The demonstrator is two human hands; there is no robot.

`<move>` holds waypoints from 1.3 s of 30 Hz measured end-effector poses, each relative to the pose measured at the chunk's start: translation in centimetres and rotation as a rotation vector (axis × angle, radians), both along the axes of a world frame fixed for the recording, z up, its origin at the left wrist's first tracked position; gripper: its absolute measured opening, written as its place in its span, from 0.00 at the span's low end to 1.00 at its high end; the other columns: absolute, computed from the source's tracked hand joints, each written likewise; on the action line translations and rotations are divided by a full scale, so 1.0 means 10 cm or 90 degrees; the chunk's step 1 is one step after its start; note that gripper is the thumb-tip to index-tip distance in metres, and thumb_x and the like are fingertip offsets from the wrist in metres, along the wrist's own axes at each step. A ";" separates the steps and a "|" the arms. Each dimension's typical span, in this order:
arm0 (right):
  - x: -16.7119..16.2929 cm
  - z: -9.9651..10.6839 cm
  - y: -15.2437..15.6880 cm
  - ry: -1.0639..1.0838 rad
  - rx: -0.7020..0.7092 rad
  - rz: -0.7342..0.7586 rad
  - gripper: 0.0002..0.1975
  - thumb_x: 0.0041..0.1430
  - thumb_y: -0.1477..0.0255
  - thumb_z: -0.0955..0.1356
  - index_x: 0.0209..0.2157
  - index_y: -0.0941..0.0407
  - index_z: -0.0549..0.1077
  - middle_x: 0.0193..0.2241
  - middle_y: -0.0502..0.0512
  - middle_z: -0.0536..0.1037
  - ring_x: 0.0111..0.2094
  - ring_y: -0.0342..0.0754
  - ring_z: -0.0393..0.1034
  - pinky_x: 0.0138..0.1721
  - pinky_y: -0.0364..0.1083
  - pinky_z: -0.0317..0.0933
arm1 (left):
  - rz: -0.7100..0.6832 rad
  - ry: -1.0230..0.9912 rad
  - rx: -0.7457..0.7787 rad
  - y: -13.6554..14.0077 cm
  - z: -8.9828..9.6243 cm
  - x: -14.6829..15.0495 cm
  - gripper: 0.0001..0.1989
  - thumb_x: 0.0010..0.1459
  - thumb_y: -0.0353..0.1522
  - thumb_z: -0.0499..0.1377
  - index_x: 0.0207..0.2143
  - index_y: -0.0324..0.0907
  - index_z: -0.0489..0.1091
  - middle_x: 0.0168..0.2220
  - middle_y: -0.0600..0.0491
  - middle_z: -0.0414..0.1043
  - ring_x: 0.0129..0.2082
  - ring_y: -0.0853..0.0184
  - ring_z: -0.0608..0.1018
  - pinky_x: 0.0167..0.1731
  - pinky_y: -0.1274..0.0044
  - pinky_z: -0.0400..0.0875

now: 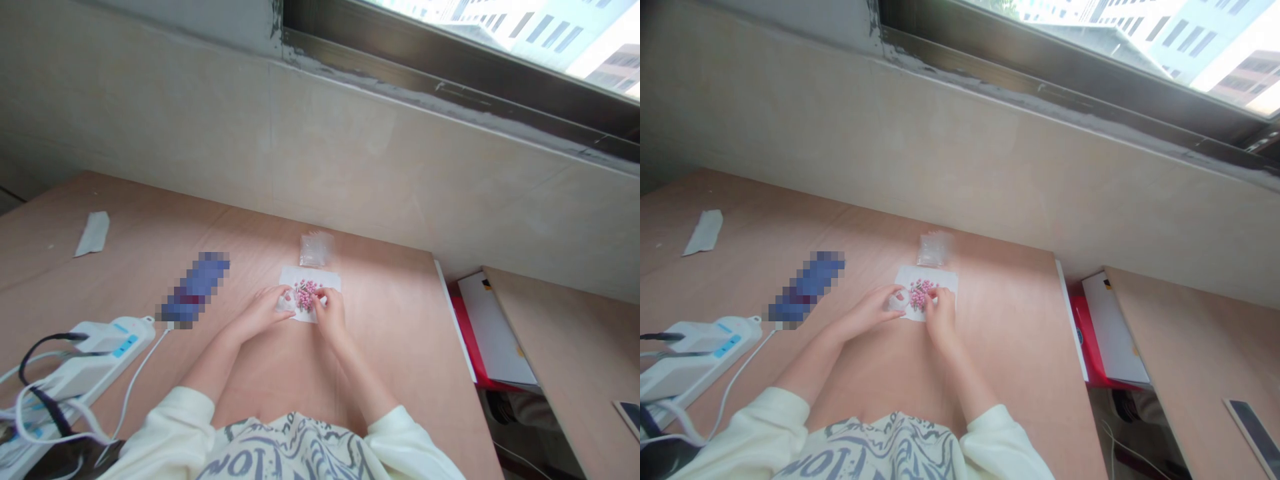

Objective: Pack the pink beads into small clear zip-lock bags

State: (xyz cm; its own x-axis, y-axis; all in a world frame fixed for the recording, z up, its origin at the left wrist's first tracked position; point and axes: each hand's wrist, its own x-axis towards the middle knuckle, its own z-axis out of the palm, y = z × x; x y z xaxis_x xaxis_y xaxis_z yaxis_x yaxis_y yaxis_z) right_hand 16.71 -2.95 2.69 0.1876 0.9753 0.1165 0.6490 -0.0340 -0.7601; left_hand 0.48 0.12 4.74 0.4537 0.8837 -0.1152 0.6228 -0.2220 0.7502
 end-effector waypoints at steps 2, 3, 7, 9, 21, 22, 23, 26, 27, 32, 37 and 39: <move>-0.08 0.07 0.00 0.039 0.015 0.053 0.05 0.50 0.73 0.61 0.27 0.56 0.67 0.26 0.52 0.69 0.32 0.46 0.60 0.36 0.45 0.54 | -0.003 0.000 -0.003 -0.01 0.03 0.00 0.21 0.41 0.35 0.58 0.40 0.41 0.62 0.38 0.50 0.69 0.40 0.61 0.69 0.40 0.73 0.59; -0.10 0.08 0.02 0.043 0.018 0.057 0.05 0.50 0.72 0.60 0.28 0.56 0.67 0.27 0.52 0.69 0.32 0.46 0.60 0.36 0.45 0.54 | -0.006 -0.003 -0.002 -0.01 0.04 0.00 0.20 0.41 0.35 0.58 0.40 0.40 0.63 0.37 0.50 0.69 0.39 0.61 0.69 0.40 0.73 0.60; -0.05 0.01 0.15 -0.042 -0.012 -0.037 0.08 0.48 0.77 0.59 0.31 0.58 0.67 0.30 0.57 0.67 0.34 0.49 0.58 0.36 0.47 0.54 | -0.019 -0.019 0.011 0.00 0.08 -0.04 0.19 0.41 0.36 0.58 0.38 0.41 0.64 0.36 0.51 0.69 0.36 0.63 0.70 0.38 0.74 0.61; 0.01 -0.06 0.24 -0.081 -0.035 -0.040 0.09 0.47 0.78 0.59 0.31 0.59 0.67 0.30 0.58 0.66 0.35 0.49 0.58 0.37 0.48 0.53 | -0.018 -0.017 0.012 0.00 0.09 -0.06 0.19 0.41 0.37 0.58 0.38 0.41 0.64 0.36 0.51 0.69 0.37 0.63 0.70 0.38 0.74 0.60; 0.23 -0.18 0.32 -0.084 -0.048 -0.040 0.07 0.46 0.79 0.59 0.24 0.59 0.66 0.26 0.54 0.64 0.31 0.46 0.58 0.34 0.45 0.53 | 0.001 -0.017 -0.014 0.00 0.09 -0.07 0.21 0.42 0.37 0.58 0.41 0.42 0.63 0.39 0.49 0.68 0.39 0.60 0.69 0.40 0.72 0.60; 0.24 -0.15 0.31 -0.076 -0.053 -0.046 0.06 0.46 0.79 0.59 0.24 0.58 0.66 0.25 0.54 0.65 0.31 0.46 0.59 0.34 0.45 0.53 | 0.003 -0.019 -0.014 0.00 0.09 -0.07 0.21 0.41 0.37 0.58 0.41 0.41 0.63 0.39 0.49 0.68 0.40 0.60 0.69 0.40 0.72 0.59; 0.24 -0.11 0.30 -0.065 -0.054 -0.053 0.06 0.46 0.78 0.60 0.23 0.58 0.66 0.25 0.53 0.65 0.31 0.46 0.59 0.34 0.45 0.53 | 0.003 -0.021 -0.012 0.01 0.08 -0.06 0.22 0.41 0.37 0.58 0.41 0.41 0.63 0.38 0.49 0.68 0.40 0.60 0.69 0.40 0.72 0.59; 0.16 0.07 0.23 -0.008 -0.036 -0.050 0.05 0.47 0.74 0.61 0.23 0.58 0.68 0.24 0.53 0.66 0.30 0.45 0.60 0.34 0.45 0.54 | -0.006 -0.021 -0.009 0.02 0.06 -0.02 0.22 0.42 0.37 0.58 0.41 0.40 0.63 0.38 0.48 0.69 0.40 0.60 0.69 0.41 0.72 0.59; 0.11 0.13 0.19 0.014 -0.027 -0.033 0.06 0.47 0.73 0.62 0.24 0.57 0.69 0.25 0.53 0.66 0.31 0.45 0.60 0.35 0.45 0.55 | -0.009 -0.020 -0.007 0.02 0.05 0.00 0.22 0.42 0.37 0.57 0.41 0.40 0.62 0.38 0.48 0.69 0.40 0.60 0.69 0.41 0.72 0.59; -0.17 0.30 -0.03 0.060 -0.053 0.030 0.09 0.47 0.65 0.63 0.29 0.53 0.72 0.36 0.57 0.65 0.42 0.51 0.57 0.38 0.48 0.56 | 0.006 -0.021 -0.011 0.04 0.02 0.14 0.21 0.43 0.36 0.57 0.41 0.41 0.62 0.42 0.48 0.67 0.43 0.59 0.67 0.43 0.71 0.58; -0.16 0.22 -0.09 0.163 -0.055 0.061 0.06 0.45 0.69 0.64 0.24 0.55 0.71 0.35 0.56 0.68 0.40 0.49 0.62 0.34 0.46 0.59 | 0.017 -0.087 -0.027 0.00 0.03 0.14 0.26 0.41 0.35 0.59 0.45 0.40 0.59 0.46 0.46 0.63 0.47 0.59 0.64 0.47 0.69 0.55; -0.09 0.21 -0.08 0.231 -0.042 0.041 0.07 0.47 0.69 0.63 0.24 0.56 0.70 0.32 0.55 0.70 0.37 0.48 0.64 0.31 0.44 0.60 | 0.061 -0.148 -0.047 -0.02 0.01 0.08 0.32 0.39 0.36 0.60 0.49 0.40 0.54 0.50 0.44 0.58 0.50 0.60 0.61 0.48 0.70 0.54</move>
State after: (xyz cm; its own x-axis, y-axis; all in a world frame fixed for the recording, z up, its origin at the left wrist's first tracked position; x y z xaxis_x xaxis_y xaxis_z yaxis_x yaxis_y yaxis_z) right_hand 15.79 -3.76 4.80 0.1437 0.9896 -0.0099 0.3400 -0.0588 -0.9386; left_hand 1.26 -0.08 4.82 0.3906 0.9167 -0.0838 0.4474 -0.1094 0.8876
